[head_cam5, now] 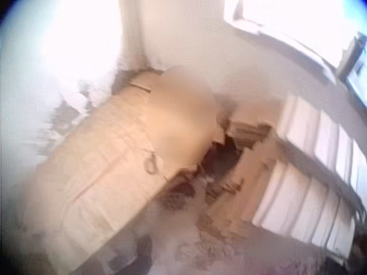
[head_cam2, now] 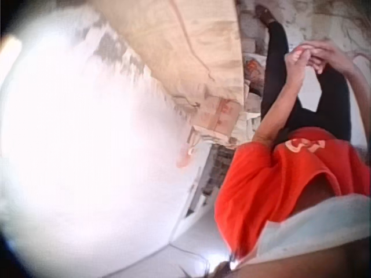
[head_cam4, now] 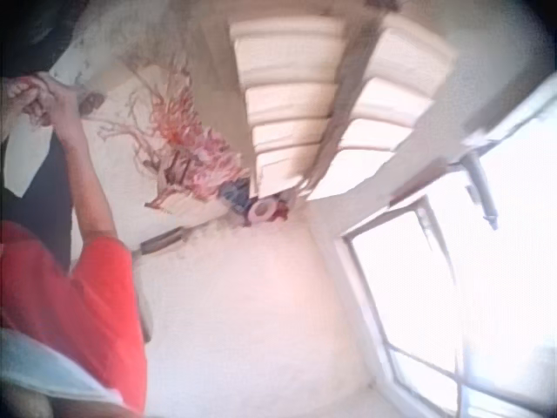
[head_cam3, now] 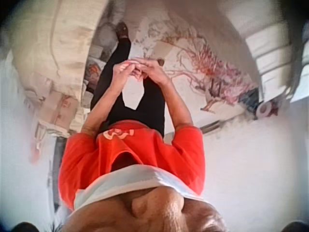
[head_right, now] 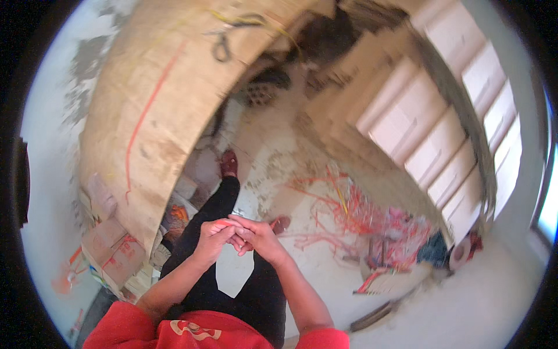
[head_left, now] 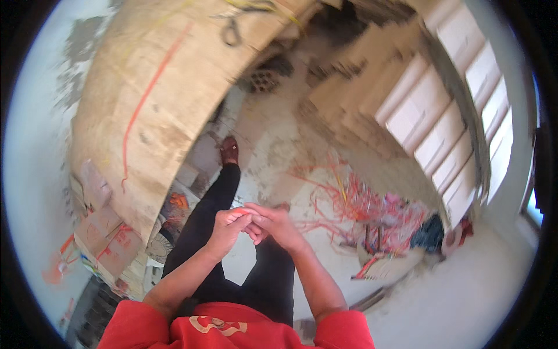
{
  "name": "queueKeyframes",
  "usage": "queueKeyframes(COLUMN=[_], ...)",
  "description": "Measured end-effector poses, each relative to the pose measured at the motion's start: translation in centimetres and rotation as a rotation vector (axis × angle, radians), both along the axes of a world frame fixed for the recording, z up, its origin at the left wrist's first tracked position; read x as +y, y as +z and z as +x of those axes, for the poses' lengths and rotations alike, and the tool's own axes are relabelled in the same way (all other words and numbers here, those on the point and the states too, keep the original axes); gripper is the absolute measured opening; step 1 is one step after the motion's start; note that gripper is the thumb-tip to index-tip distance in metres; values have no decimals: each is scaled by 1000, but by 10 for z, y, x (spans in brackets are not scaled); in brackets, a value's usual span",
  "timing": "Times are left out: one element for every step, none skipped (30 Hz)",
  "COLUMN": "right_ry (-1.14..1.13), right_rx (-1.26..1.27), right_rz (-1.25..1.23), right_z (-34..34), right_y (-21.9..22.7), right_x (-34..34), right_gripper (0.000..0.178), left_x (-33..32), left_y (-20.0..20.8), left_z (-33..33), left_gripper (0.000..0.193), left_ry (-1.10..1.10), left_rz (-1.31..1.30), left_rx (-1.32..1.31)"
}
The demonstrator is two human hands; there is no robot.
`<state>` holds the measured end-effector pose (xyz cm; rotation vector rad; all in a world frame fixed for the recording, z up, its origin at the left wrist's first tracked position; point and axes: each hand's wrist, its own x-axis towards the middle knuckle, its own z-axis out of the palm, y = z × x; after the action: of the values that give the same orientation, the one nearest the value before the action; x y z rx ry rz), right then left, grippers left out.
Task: The person gathers flat cardboard pieces from a stack, aligns them on a workbench, and secures the bundle with yellow and red plastic straps. They tie knots to fasten the straps and trim excess strap length with scissors.
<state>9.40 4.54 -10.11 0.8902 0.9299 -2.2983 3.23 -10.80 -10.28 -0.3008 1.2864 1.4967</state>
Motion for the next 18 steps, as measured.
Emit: queueKeyframes(right_ry=[58,112,166,172,223,273,317,337,378,413,439,440,493,551,606,522,436,349], right_rx=[12,22,32,-34,-17,-10,-2,18,72,125,171,317,329,339,355,328,296,258], right_rz=[102,200,292,337,356,387,420,461,513,564,622,810,941,1063,1184,1182,1179,1172], right_z=[-12,-23,-34,-49,-63,-78,-95,-112,-128,-142,-155,-166,-182,-200,-217,-231,-243,-254], right_y=[8,14,19,34,42,49,56,64,66,66,64,58,63,72,78,80,79,77], right_x=[-4,-4,-3,-2,-2,0,0,-2,-3,-4,-3,-4,-1,3,8,14,21,26], right_gripper=[31,31,30,25,23,22,20,16,16,16,15,13,12,12,11,10,9,9], left_x=[-4,-4,-4,-8,-10,-9,-14,-21,-25,-28,-30,-36,-41,-47,-51,-52,-48,-36], left_y=[9,17,20,21,23,33,35,36,37,44,50,46,39,26,9,-9,-23,-29], left_z=[-10,-23,-35,-47,-61,-79,-94,-107,-122,-142,-168,-187,-208,-229,-250,-274,-296,-318], left_gripper=[23,20,15,13,11,8,9,9,9,9,10,10,11,13,16,16,15,12], left_ry=[38,58,74,79,77,116,126,131,130,138,116,154,187,267,348,334,314,306], left_rz=[-27,-64,-110,-124,-138,-128,-98,-67,-28,-37,-76,-111,-146,-210,-276,-309,-341,-381], left_rx=[30,68,112,204,291,286,264,243,215,216,261,333,405,428,454,600,743,863])
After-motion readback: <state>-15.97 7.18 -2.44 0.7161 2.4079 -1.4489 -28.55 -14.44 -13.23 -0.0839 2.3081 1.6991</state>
